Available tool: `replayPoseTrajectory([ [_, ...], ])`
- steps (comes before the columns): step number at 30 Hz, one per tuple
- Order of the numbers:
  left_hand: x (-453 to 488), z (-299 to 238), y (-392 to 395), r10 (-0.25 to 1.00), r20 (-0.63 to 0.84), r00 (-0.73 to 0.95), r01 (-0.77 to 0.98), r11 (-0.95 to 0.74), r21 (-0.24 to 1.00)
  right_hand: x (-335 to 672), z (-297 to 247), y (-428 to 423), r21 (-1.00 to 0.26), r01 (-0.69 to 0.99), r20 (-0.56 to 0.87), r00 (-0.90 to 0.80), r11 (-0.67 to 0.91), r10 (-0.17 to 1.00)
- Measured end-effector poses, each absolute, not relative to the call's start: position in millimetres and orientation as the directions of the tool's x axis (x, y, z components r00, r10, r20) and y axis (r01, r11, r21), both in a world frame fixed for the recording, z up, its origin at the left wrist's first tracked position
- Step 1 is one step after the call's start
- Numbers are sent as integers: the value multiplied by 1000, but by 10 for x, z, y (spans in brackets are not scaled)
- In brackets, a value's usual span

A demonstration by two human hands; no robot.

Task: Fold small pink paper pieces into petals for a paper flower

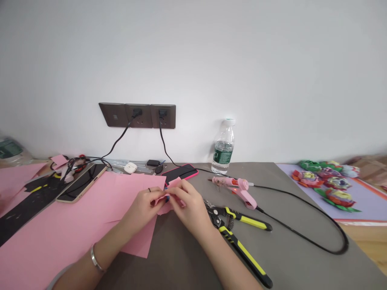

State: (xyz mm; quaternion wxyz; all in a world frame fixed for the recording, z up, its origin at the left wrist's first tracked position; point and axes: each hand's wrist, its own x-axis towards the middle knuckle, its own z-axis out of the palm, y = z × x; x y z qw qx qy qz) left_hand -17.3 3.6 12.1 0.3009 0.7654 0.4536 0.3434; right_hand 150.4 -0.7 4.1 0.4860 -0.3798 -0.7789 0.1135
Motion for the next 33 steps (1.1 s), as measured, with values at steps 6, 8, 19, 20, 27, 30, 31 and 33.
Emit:
replayPoseTrajectory([
  [6,-183,137,40,933,202,299,418,-318,851,1521,82,16,-615,471,665,-122,633,737],
  [8,-194,128,51,931,208,301,414,-324,850,1536,87,31,-656,466,637,-81,594,767],
  [19,-221,139,65,925,232,302,433,-350,831,1583,84,63,-720,404,558,-145,564,817],
  [20,-224,146,66,924,236,301,436,-353,828,1586,81,68,-730,401,545,-148,554,825],
  [27,-236,153,65,931,224,288,446,-337,829,1591,52,86,-797,380,476,-83,469,876],
  [30,-235,138,64,936,230,265,456,-332,826,1593,50,84,-808,379,453,-89,451,887],
  [31,-236,134,64,938,231,259,459,-330,825,1593,51,84,-805,381,451,-105,455,886],
  [33,-237,128,64,941,230,250,469,-325,821,1591,54,82,-784,398,464,-133,476,876],
])
